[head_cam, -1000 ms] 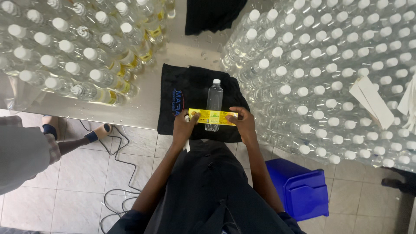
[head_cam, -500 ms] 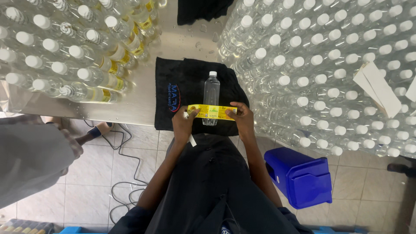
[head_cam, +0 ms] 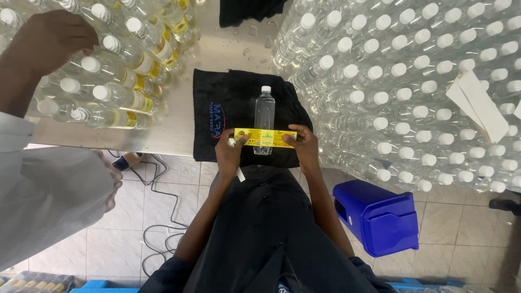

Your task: The person repeatedly picks up clear plastic bottles, peels yellow labels from a roll, and wraps them around the bottles. They then place the labeled bottles onto a nearby table. The process is repeated for multiple bottles.

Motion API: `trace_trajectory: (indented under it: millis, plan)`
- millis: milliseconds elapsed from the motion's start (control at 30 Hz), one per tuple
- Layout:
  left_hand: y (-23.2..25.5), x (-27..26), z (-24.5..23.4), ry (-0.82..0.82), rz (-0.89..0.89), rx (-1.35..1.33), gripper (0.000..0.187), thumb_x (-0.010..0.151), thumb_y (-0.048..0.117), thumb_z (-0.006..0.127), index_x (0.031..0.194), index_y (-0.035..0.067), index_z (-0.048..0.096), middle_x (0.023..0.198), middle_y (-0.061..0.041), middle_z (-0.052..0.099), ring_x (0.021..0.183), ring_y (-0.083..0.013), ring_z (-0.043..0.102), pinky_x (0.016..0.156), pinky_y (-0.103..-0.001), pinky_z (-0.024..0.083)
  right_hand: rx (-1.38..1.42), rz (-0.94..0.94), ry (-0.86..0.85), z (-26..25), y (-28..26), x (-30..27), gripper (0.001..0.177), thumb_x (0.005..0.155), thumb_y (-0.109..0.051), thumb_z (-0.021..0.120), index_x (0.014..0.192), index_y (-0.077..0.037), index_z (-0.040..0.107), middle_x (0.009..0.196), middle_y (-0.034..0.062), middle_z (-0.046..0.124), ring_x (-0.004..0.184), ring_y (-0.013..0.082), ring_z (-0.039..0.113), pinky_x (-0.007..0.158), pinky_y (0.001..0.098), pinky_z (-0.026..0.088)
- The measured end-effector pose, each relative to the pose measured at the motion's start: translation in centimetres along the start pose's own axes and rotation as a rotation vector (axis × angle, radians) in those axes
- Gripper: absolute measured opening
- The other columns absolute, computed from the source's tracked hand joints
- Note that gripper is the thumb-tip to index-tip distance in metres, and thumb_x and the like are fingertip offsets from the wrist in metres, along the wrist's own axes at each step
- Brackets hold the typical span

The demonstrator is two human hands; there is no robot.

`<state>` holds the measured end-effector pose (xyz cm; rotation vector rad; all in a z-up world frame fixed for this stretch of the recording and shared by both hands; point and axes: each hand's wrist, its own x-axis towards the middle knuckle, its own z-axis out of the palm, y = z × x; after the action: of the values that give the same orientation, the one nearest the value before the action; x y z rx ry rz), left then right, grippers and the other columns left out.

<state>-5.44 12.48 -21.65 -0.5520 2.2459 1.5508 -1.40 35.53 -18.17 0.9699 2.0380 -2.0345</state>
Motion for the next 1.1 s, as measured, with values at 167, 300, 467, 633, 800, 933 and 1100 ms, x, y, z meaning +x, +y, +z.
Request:
trace_trajectory:
  millis: [167, 300, 467, 633, 800, 933, 1100]
  plan:
    - [-0.7, 0.3, -0.2, 0.009, 0.007, -0.01, 0.048, 0.089, 0.038, 0.095, 0.125, 0.013, 0.077, 0.098, -0.014, 0.078, 0.091, -0.0282, 0.075, 0.084, -0.042, 0.058, 0.011, -0.009, 0.001, 0.2, 0.7, 0.3, 0.047, 0.09, -0.013, 0.093, 0.132, -0.006, 0.073, 0.115, 0.0105, 0.073, 0.1, 0.0153, 0.066, 0.086, 0.0301, 0.057]
    - [-1.0, 0.2, 0.1, 0.012, 0.015, -0.031, 0.048, 0.087, 0.04, 0.096, 0.123, 0.014, 0.077, 0.095, -0.013, 0.078, 0.088, -0.0267, 0.074, 0.083, -0.041, 0.057, 0.011, -0.014, -0.002, 0.1, 0.8, 0.4, 0.048, 0.09, -0.014, 0.094, 0.132, -0.005, 0.073, 0.111, 0.0097, 0.073, 0.097, 0.0147, 0.065, 0.084, 0.0292, 0.058]
    - [-1.1, 0.3, 0.3, 0.022, 0.029, -0.036, 0.05, 0.086, 0.042, 0.097, 0.122, 0.014, 0.077, 0.095, -0.013, 0.078, 0.087, -0.0272, 0.074, 0.082, -0.042, 0.057, 0.016, -0.014, -0.002, -0.1, 1.0, 0.7, 0.049, 0.089, -0.015, 0.094, 0.131, -0.006, 0.073, 0.109, 0.0073, 0.072, 0.096, 0.0119, 0.065, 0.084, 0.027, 0.058]
    - [-1.0, 0.4, 0.2, 0.024, 0.02, -0.034, 0.049, 0.087, 0.04, 0.097, 0.123, 0.013, 0.077, 0.095, -0.012, 0.079, 0.087, -0.0253, 0.073, 0.083, -0.04, 0.057, 0.019, -0.003, -0.008, -0.1, 0.8, 0.6, 0.049, 0.09, -0.014, 0.094, 0.133, -0.005, 0.072, 0.111, 0.0096, 0.072, 0.096, 0.014, 0.063, 0.084, 0.0279, 0.057]
    - [-1.7, 0.9, 0.6, 0.026, 0.01, -0.016, 0.049, 0.086, 0.04, 0.097, 0.122, 0.014, 0.077, 0.095, -0.011, 0.079, 0.086, -0.0247, 0.073, 0.082, -0.04, 0.057, 0.019, -0.017, -0.002, 0.1, 1.1, 0.8, 0.049, 0.089, -0.015, 0.095, 0.132, -0.006, 0.073, 0.109, 0.0084, 0.072, 0.095, 0.0123, 0.063, 0.084, 0.0265, 0.057]
    - [-1.4, 0.7, 0.8, 0.038, -0.005, -0.022, 0.047, 0.089, 0.038, 0.096, 0.122, 0.011, 0.077, 0.093, -0.01, 0.077, 0.085, -0.0234, 0.072, 0.082, -0.039, 0.056, 0.026, -0.016, 0.009, 0.2, 2.0, 1.2, 0.048, 0.089, -0.015, 0.095, 0.131, -0.005, 0.073, 0.11, 0.0094, 0.072, 0.095, 0.0135, 0.063, 0.084, 0.0277, 0.058]
    - [-3.4, 1.6, 2.3, 0.067, 0.005, -0.012, 0.046, 0.092, 0.04, 0.094, 0.123, 0.011, 0.076, 0.098, -0.013, 0.079, 0.09, -0.0289, 0.075, 0.086, -0.044, 0.058, 0.019, -0.034, 0.041, 1.0, 3.2, 1.4, 0.047, 0.088, -0.014, 0.095, 0.129, -0.004, 0.074, 0.106, 0.01, 0.073, 0.091, 0.0133, 0.064, 0.082, 0.0277, 0.057]
